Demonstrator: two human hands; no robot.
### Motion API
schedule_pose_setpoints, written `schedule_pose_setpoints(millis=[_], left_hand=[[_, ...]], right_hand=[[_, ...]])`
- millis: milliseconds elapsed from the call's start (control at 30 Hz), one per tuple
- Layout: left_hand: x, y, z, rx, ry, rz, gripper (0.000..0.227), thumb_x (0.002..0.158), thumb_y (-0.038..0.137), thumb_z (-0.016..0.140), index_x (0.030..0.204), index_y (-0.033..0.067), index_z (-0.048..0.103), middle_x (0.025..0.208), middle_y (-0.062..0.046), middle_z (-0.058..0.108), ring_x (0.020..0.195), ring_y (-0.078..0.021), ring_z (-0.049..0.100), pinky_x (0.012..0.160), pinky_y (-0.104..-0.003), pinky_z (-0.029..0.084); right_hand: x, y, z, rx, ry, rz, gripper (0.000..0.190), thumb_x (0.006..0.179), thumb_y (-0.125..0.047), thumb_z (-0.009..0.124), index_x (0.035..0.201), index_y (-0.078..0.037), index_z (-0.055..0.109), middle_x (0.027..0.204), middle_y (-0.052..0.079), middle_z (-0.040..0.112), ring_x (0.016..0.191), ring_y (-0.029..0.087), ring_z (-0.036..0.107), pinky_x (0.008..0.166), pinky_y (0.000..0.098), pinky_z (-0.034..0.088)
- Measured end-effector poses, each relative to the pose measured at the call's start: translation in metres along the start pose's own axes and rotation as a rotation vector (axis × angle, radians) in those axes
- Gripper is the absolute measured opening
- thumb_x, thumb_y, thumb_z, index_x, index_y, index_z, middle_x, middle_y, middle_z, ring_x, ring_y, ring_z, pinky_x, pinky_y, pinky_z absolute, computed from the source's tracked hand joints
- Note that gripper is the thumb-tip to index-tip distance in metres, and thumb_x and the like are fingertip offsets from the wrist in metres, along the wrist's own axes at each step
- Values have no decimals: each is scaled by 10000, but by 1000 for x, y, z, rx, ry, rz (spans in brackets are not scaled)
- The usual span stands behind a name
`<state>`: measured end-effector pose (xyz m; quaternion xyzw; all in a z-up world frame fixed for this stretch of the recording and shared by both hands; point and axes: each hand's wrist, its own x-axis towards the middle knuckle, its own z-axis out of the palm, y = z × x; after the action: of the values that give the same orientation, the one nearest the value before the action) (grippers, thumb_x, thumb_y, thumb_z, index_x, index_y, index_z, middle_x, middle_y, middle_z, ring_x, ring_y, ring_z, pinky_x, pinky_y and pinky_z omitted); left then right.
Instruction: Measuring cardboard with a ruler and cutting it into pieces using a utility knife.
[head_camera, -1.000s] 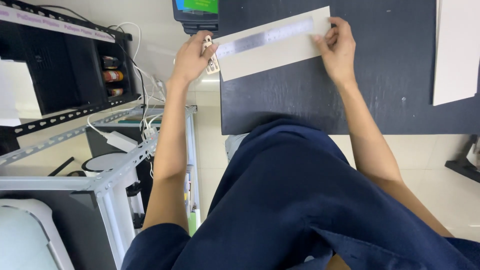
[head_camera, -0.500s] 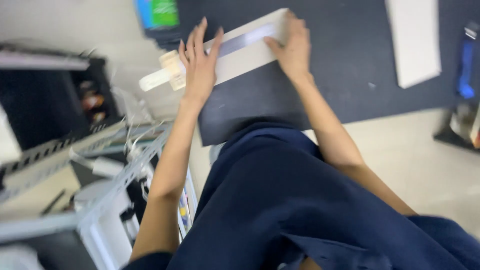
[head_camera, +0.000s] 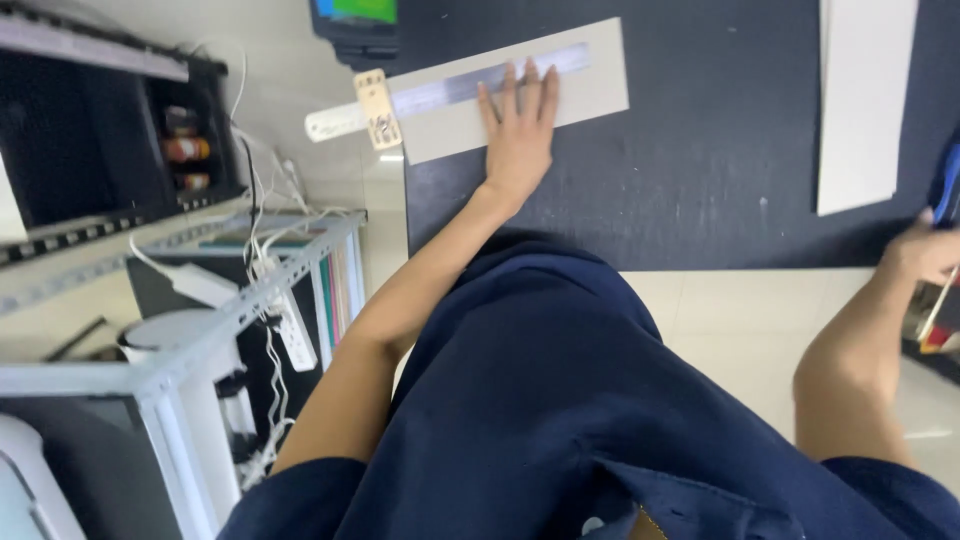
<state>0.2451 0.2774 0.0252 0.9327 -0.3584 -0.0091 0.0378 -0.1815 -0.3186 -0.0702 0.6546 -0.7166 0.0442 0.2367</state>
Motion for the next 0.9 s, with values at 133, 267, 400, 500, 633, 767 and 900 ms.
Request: schedule_pose_setpoints(millis=[133, 267, 400, 500, 633, 767, 900], left_hand=[[-1, -1, -1, 25, -10, -27, 835, 849, 113, 731, 1551, 135, 280, 1563, -166, 350, 1438, -431, 309, 1117, -711, 308], [-1, 0, 0, 34, 16, -24, 839, 882, 154, 786, 1548, 154, 277, 1549, -156, 361, 1427, -428, 328, 1108, -708, 336], [0, -1, 2, -64, -89, -24, 918, 897, 106, 801, 1581, 178, 193, 1613, -151, 259, 1481, -425, 241, 1159, -706, 241], [0, -1, 4, -35, -70, -25, 976, 867, 181, 867, 1577, 181, 197, 1606, -138, 287, 1474, -417, 259, 1152, -697, 263], [1, -2, 3, -76, -80, -26, 916, 891, 102, 795, 1581, 179, 199, 1613, -139, 266, 1481, -419, 249, 1161, -702, 243], [2, 1, 4, -66, -28, -18, 913, 850, 143, 838, 1562, 162, 266, 1582, -148, 301, 1455, -423, 274, 1138, -711, 278], [0, 0, 8, -70, 54, -14, 905, 814, 154, 877, 1539, 153, 336, 1547, -145, 365, 1428, -423, 314, 1117, -713, 301]], right_hand=[[-20, -47, -13, 76, 205, -131, 556, 949, -649, 753, 1101, -128, 636, 1064, 148, 704, 993, 406, 625, 775, 665, 499], [-107, -97, -113, 1882, -636, 161, 481, 844, -525, 647, 944, -66, 547, 742, 7, 538, 629, 122, 471, 598, 314, 445], [-190, -208, -225, 2858, -1636, 92, 519, 1010, -358, 555, 1388, -1, 566, 882, 10, 686, 747, 40, 693, 781, 153, 666], [-221, -240, -246, 2741, -1573, 70, 330, 991, -45, 635, 1316, -32, 580, 1310, 130, 696, 1177, 221, 721, 1143, 332, 636], [-255, -259, -339, 2319, -1489, -244, 402, 1063, -249, 663, 1441, -128, 601, 925, 19, 598, 708, 111, 560, 744, 312, 569], [-299, -252, -404, 1668, -1294, -324, 404, 904, -481, 508, 956, -86, 578, 716, 113, 597, 502, 214, 594, 435, 333, 516], [-339, -243, -419, 987, -989, -818, 469, 1073, -155, 426, 1513, -267, 308, 743, 43, 624, 433, 129, 563, 357, 270, 493]])
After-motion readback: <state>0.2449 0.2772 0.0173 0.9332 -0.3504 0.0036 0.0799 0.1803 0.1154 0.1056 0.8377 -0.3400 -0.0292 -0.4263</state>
